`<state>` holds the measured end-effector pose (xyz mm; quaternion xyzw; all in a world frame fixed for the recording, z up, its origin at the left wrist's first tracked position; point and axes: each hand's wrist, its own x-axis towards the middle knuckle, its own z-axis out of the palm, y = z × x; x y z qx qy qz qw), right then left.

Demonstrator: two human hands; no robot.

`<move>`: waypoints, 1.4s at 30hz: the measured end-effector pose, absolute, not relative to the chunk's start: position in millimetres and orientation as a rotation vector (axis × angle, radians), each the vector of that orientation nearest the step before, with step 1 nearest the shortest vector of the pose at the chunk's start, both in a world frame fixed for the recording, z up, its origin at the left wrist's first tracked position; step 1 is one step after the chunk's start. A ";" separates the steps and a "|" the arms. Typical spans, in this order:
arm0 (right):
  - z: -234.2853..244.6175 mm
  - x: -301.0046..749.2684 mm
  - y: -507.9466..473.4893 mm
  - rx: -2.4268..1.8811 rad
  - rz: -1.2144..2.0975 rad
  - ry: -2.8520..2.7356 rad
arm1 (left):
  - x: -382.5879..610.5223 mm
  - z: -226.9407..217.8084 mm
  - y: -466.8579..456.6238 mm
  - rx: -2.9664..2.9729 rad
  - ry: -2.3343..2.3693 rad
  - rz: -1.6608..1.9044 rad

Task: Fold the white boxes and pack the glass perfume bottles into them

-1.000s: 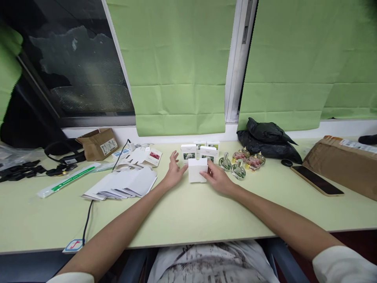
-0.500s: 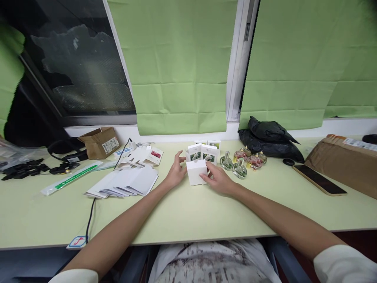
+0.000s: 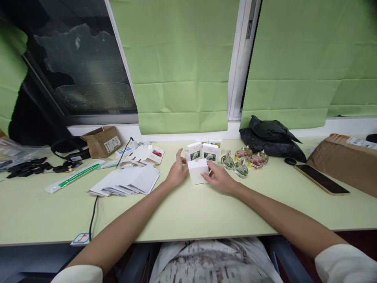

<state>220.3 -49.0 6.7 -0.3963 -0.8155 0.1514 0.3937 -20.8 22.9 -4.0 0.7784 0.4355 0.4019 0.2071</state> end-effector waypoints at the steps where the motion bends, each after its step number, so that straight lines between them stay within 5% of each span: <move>1: 7.0 220.5 -49.2 -1.013 0.367 -2.060 | -21.3 -2.7 22.8 2.171 1.265 1.114; 15: 9.2 224.5 -46.2 -1.003 -0.076 -1.704 | -49.5 4.8 25.6 2.570 1.430 1.248; 42: 10.5 222.5 -51.3 -0.605 -0.128 -2.027 | -36.8 14.3 -2.8 2.618 0.950 1.104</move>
